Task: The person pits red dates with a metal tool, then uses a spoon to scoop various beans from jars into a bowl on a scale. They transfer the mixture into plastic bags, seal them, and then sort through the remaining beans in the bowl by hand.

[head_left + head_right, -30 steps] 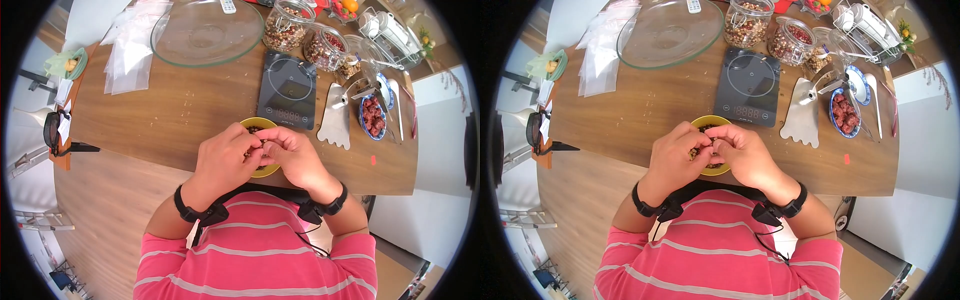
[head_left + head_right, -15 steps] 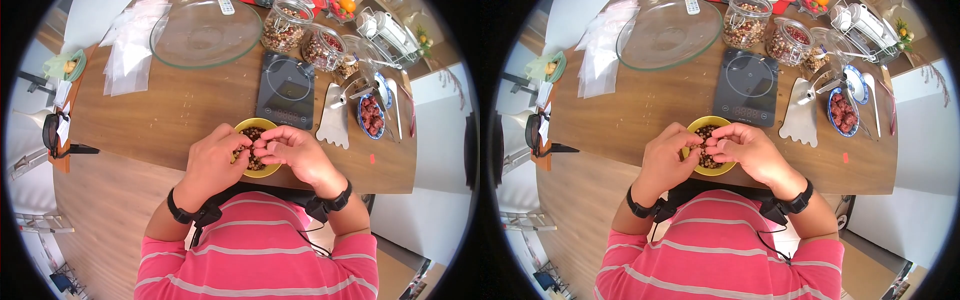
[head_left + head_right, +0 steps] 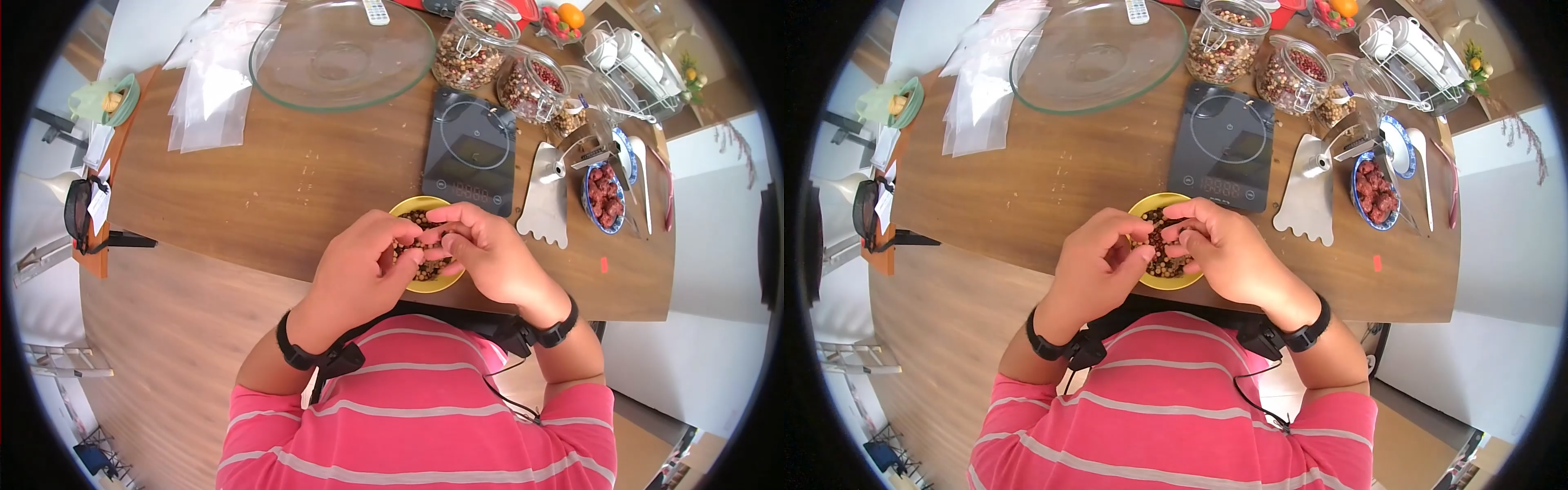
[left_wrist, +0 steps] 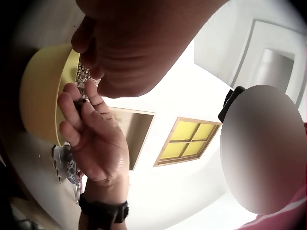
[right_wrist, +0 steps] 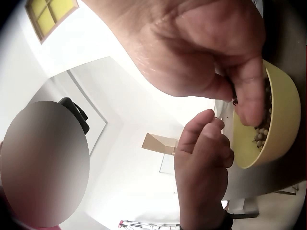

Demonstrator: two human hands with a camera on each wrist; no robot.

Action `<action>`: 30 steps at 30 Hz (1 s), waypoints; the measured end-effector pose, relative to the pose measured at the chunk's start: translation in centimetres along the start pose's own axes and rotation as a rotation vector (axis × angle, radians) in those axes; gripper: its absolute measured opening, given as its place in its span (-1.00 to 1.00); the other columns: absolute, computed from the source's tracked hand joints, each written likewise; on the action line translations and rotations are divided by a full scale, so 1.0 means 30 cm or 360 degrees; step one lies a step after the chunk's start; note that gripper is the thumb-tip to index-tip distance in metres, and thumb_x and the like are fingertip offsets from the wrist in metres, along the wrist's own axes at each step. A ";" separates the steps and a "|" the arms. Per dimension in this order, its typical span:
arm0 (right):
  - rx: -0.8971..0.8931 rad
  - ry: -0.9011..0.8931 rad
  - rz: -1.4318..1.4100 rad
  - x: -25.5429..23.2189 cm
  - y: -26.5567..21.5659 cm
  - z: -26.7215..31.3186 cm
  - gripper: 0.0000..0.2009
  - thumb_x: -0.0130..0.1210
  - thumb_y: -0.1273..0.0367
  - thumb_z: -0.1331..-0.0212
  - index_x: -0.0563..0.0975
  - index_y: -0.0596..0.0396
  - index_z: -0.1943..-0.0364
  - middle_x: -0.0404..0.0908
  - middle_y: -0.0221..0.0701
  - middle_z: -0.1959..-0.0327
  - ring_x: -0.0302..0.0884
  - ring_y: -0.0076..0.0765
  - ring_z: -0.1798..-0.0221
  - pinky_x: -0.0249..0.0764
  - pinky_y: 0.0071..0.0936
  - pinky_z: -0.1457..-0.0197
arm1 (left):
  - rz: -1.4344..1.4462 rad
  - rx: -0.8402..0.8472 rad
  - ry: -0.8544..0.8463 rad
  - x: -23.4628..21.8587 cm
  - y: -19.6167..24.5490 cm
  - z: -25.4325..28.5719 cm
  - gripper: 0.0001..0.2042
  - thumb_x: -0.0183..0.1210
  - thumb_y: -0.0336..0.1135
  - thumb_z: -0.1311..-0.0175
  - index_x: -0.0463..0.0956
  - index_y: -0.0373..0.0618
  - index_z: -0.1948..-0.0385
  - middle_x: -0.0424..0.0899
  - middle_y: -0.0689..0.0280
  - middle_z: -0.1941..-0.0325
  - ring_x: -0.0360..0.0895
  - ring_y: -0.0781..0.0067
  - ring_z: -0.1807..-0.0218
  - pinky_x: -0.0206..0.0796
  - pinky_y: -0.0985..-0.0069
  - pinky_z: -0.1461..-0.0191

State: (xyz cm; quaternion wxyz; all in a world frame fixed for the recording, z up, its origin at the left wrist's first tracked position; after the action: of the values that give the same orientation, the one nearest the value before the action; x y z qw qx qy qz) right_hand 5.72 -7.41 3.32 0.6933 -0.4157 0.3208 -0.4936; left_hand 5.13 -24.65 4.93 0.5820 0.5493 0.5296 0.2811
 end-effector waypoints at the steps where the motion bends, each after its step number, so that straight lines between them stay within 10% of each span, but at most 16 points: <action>1: -0.0027 0.0037 0.0152 -0.002 -0.009 0.003 -0.71 -0.06 0.52 -0.50 0.47 0.24 -0.22 0.71 -0.21 0.00 0.75 -0.34 0.01 0.69 -0.39 0.01 | 0.0002 -0.0003 0.0002 -0.004 -0.007 0.002 -0.79 0.32 -0.46 -0.24 0.63 -0.11 0.09 0.64 0.28 0.23 0.57 0.44 0.45 0.41 0.49 0.38; 8: -0.0278 0.0021 0.0662 0.020 -0.065 0.000 -0.72 -0.01 0.52 -0.49 0.48 0.22 -0.22 0.77 -0.13 0.14 0.81 -0.28 0.14 0.69 -0.35 0.09 | 0.0145 -0.0168 0.0181 -0.043 -0.122 0.022 -0.80 0.23 -0.53 -0.36 0.57 -0.17 0.02 0.60 0.43 0.27 0.51 0.70 0.34 0.36 0.67 0.26; 15: 0.0122 -0.0057 -0.0178 0.003 0.005 -0.045 -0.73 -0.07 0.40 -0.58 0.50 0.26 -0.17 0.71 -0.13 -0.02 0.77 -0.19 -0.02 0.73 -0.32 0.03 | 0.0249 -0.0700 0.0131 -0.053 -0.245 0.024 -0.72 0.19 -0.28 -0.46 0.55 -0.28 -0.05 0.68 0.30 0.24 0.56 0.61 0.34 0.46 0.55 0.19; 30: 0.0240 -0.0196 -0.0977 0.024 0.038 -0.041 -0.63 -0.02 0.27 -0.57 0.43 0.31 -0.22 0.67 -0.05 -0.09 0.77 -0.11 0.00 0.78 -0.27 0.11 | -0.0030 -0.0426 -0.0118 -0.034 -0.172 -0.018 -0.68 0.10 -0.16 -0.54 0.55 -0.24 -0.07 0.70 0.19 0.16 0.63 0.38 0.17 0.46 0.43 0.04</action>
State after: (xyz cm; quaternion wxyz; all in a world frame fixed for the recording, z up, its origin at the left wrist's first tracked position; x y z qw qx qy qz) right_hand 5.37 -8.21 1.74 0.5591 -0.4695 0.1005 -0.6760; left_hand 3.04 -26.62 0.50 0.6719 0.4718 0.4705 0.3234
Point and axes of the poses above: each hand's wrist, its own z-axis away from the middle knuckle, its own x-axis out of the palm, y = z × x, the point moved 7 cm from there along -z, towards the middle knuckle
